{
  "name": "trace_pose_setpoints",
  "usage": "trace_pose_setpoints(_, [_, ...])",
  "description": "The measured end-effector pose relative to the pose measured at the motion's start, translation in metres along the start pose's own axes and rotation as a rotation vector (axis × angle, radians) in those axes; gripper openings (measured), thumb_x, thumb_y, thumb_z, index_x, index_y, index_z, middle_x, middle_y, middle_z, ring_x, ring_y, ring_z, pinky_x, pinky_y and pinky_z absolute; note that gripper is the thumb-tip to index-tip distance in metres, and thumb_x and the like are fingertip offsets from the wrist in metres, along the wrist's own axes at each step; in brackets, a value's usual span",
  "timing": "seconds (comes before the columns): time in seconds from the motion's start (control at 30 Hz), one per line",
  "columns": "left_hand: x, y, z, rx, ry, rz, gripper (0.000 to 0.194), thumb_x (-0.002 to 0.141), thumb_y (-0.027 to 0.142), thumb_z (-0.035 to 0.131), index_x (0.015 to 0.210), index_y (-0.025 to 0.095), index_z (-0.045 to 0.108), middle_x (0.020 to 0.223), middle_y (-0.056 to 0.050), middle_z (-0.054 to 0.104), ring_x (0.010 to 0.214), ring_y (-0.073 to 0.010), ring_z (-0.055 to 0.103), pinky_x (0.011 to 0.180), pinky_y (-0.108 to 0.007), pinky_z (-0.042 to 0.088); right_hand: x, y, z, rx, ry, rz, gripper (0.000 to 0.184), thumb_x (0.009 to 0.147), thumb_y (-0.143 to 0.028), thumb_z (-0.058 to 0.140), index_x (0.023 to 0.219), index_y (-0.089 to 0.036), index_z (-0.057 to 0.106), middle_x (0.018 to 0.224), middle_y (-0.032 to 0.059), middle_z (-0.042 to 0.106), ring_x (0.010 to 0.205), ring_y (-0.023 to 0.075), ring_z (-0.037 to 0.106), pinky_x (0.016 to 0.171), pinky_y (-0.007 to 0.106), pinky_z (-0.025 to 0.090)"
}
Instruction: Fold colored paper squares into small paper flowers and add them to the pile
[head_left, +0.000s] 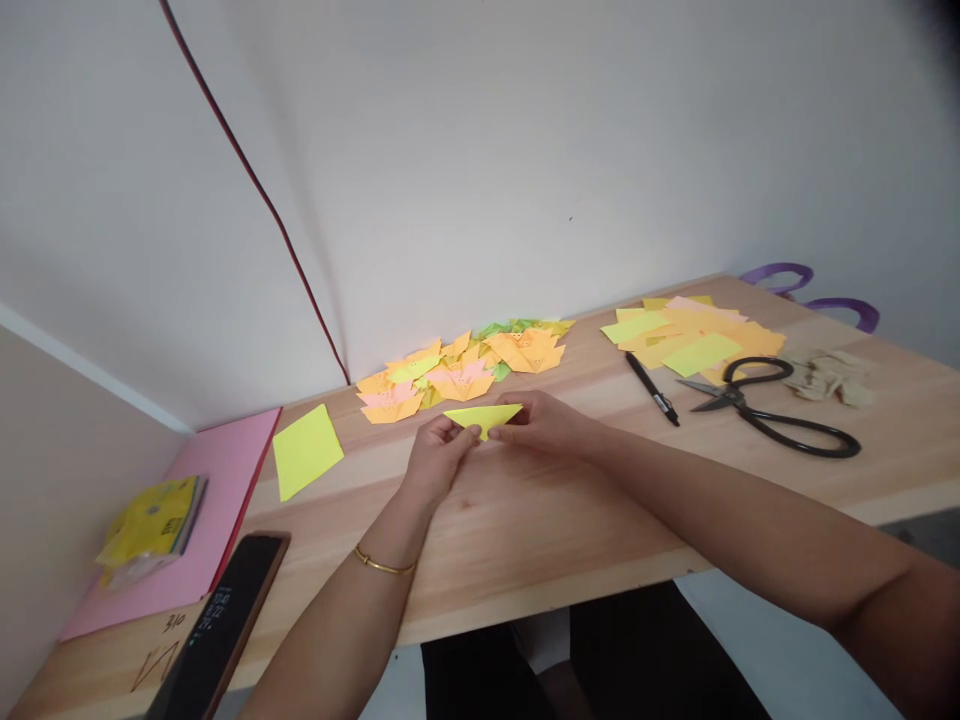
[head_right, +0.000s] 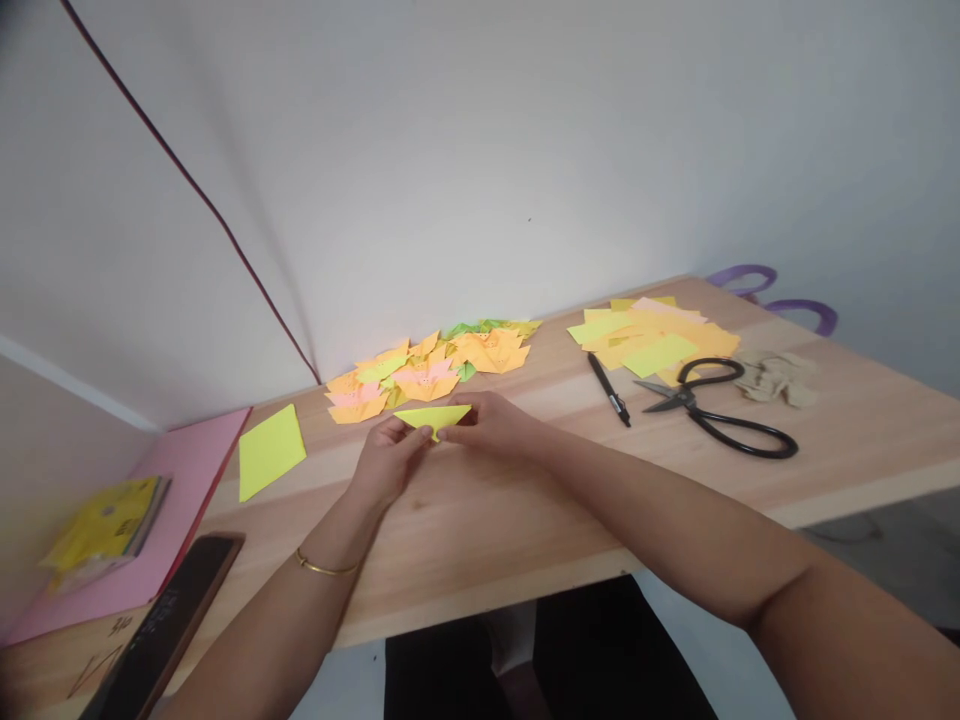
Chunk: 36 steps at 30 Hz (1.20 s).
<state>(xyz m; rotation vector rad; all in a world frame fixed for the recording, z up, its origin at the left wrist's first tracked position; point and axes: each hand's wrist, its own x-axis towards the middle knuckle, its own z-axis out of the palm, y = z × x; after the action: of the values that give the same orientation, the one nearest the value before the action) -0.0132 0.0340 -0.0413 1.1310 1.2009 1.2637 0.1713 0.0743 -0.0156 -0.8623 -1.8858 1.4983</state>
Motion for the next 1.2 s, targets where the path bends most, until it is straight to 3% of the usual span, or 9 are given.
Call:
trace_pose_setpoints(0.1, [0.001, 0.002, -0.003, 0.051, 0.009, 0.002, 0.021, 0.064, 0.032, 0.073, 0.069, 0.013, 0.064, 0.064, -0.001, 0.063, 0.059, -0.0106, 0.054, 0.060, -0.023, 0.041, 0.002, 0.000, -0.003, -0.006, 0.142, -0.015, 0.024, 0.070, -0.039, 0.062, 0.078, -0.016, 0.062, 0.075, 0.0012, 0.058, 0.064, 0.0116, 0.050, 0.056, 0.023, 0.037])
trace_pose_setpoints(0.17, [0.002, 0.004, -0.003, 0.005, -0.006, 0.027, 0.020, 0.065, 0.032, 0.072, 0.070, 0.014, 0.065, 0.067, -0.001, 0.063, 0.062, -0.0107, 0.054, 0.062, -0.023, 0.042, 0.003, 0.001, -0.004, -0.002, 0.152, -0.027, 0.022, 0.070, -0.038, 0.062, 0.074, -0.016, 0.061, 0.073, 0.0004, 0.057, 0.063, 0.0110, 0.049, 0.056, 0.024, 0.036])
trace_pose_setpoints(0.43, [0.004, 0.008, 0.000, -0.216, 0.045, 0.077, 0.019, 0.067, 0.033, 0.071, 0.064, 0.015, 0.064, 0.064, 0.000, 0.058, 0.062, -0.0098, 0.051, 0.063, -0.024, 0.042, 0.001, -0.001, -0.007, -0.067, 0.075, 0.041, 0.028, 0.071, -0.043, 0.060, 0.068, -0.016, 0.057, 0.061, -0.0029, 0.050, 0.054, 0.0080, 0.040, 0.051, 0.022, 0.030])
trace_pose_setpoints(0.73, [0.003, 0.012, 0.002, -0.287, 0.101, 0.030, 0.026, 0.066, 0.035, 0.071, 0.060, 0.015, 0.057, 0.061, 0.002, 0.052, 0.061, -0.0093, 0.050, 0.060, -0.022, 0.042, -0.003, -0.010, -0.012, -0.200, -0.053, 0.071, 0.027, 0.076, -0.042, 0.054, 0.069, -0.017, 0.060, 0.065, -0.0020, 0.054, 0.057, 0.0088, 0.043, 0.055, 0.023, 0.033])
trace_pose_setpoints(0.93, [0.004, 0.009, 0.004, -0.327, 0.126, 0.022, 0.024, 0.066, 0.033, 0.072, 0.061, 0.016, 0.055, 0.061, 0.003, 0.050, 0.058, -0.0077, 0.047, 0.057, -0.020, 0.039, -0.003, -0.009, -0.014, -0.286, -0.061, 0.066, 0.024, 0.075, -0.039, 0.053, 0.066, -0.017, 0.059, 0.061, -0.0026, 0.052, 0.056, 0.0093, 0.042, 0.053, 0.023, 0.031])
trace_pose_setpoints(1.1, [0.005, 0.008, 0.004, -0.287, 0.137, 0.056, 0.027, 0.068, 0.035, 0.070, 0.062, 0.016, 0.051, 0.061, 0.003, 0.046, 0.060, -0.0087, 0.045, 0.058, -0.021, 0.039, -0.004, -0.011, -0.012, -0.290, -0.090, 0.052, 0.026, 0.077, -0.039, 0.051, 0.064, -0.017, 0.057, 0.064, -0.0022, 0.053, 0.058, 0.0094, 0.043, 0.054, 0.023, 0.032])
trace_pose_setpoints(1.2, [0.003, 0.007, 0.001, -0.109, 0.129, 0.096, 0.031, 0.073, 0.040, 0.064, 0.060, 0.015, 0.049, 0.059, 0.004, 0.043, 0.057, -0.0080, 0.041, 0.057, -0.020, 0.036, -0.004, -0.009, -0.009, -0.305, -0.107, 0.043, 0.025, 0.077, -0.038, 0.051, 0.064, -0.017, 0.055, 0.062, -0.0032, 0.050, 0.057, 0.0088, 0.041, 0.053, 0.022, 0.031])
